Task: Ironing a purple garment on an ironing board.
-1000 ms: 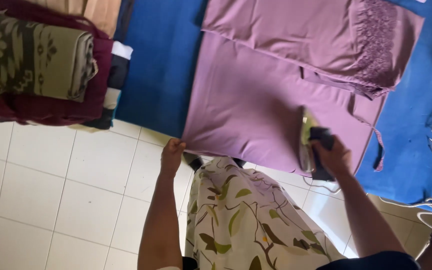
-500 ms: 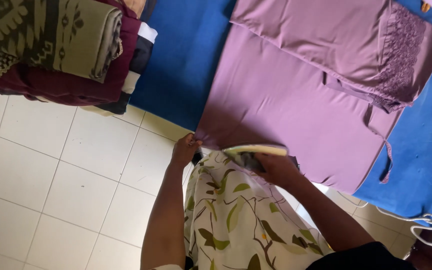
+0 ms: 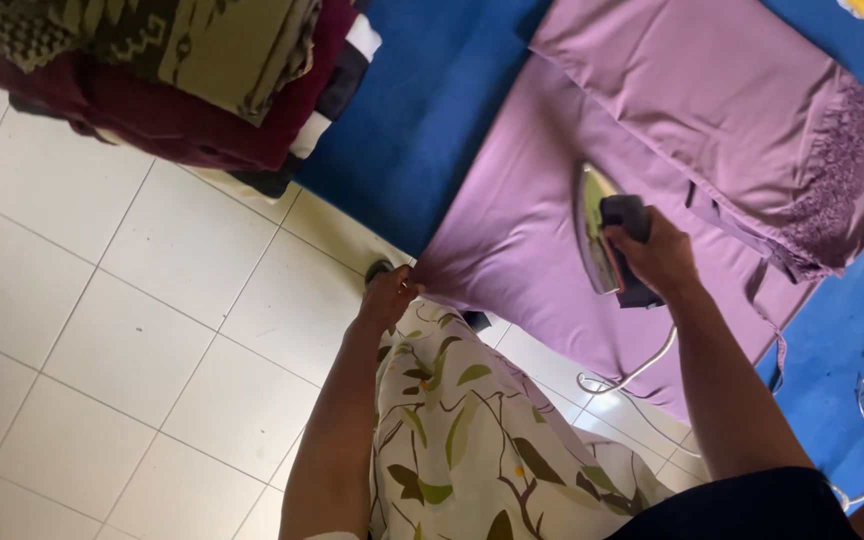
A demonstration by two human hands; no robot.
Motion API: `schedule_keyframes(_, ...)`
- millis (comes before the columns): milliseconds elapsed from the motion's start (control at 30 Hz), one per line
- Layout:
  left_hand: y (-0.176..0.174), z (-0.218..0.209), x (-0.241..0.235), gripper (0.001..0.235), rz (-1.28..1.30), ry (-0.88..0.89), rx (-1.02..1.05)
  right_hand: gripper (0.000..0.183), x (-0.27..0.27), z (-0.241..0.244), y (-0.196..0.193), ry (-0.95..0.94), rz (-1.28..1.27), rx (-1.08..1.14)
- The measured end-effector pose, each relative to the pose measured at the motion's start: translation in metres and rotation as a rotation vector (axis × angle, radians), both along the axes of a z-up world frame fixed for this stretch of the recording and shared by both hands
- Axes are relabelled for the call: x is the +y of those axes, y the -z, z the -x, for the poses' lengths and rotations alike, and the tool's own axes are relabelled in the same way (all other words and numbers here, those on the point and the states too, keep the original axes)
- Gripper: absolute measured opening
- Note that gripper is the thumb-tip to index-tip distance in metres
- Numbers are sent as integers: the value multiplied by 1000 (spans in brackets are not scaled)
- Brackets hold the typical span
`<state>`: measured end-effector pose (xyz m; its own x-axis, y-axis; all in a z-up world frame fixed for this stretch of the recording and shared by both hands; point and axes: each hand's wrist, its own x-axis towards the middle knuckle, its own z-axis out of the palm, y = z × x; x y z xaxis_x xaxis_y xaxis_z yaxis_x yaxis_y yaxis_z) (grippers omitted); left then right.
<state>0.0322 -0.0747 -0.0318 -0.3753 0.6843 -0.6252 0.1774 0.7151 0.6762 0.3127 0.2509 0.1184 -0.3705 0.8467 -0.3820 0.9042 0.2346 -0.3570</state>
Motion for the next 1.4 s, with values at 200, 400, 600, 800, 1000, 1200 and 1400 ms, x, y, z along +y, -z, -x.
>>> schedule_keyframes(200, -9, 1, -11, 28, 61, 7, 4, 50, -88, 45, 15, -284, 250, -147)
schedule_keyframes(400, 7, -8, -7, 23, 39, -81, -36, 47, -135, 70, -14, -734, 278, -217)
schedule_keyframes(600, 10, -10, -8, 23, 58, -83, -36, 40, -51, 80, 13, -496, 225, -213)
schedule_keyframes(800, 17, -13, -16, 23, -70, -156, -108, 47, 64, 102, 43, -529, -233, 40)
schedule_keyframes(1000, 23, -9, -29, 31, -86, -5, -51, 42, 38, 151, -8, -258, -8, 50)
schedule_keyframes(1200, 22, -10, -53, 35, -67, -88, -177, 51, -37, 156, -11, -424, 181, -28)
schedule_keyframes(1400, 37, -20, -54, 34, -38, -110, -169, 57, -107, 158, 0, -469, 340, -208)
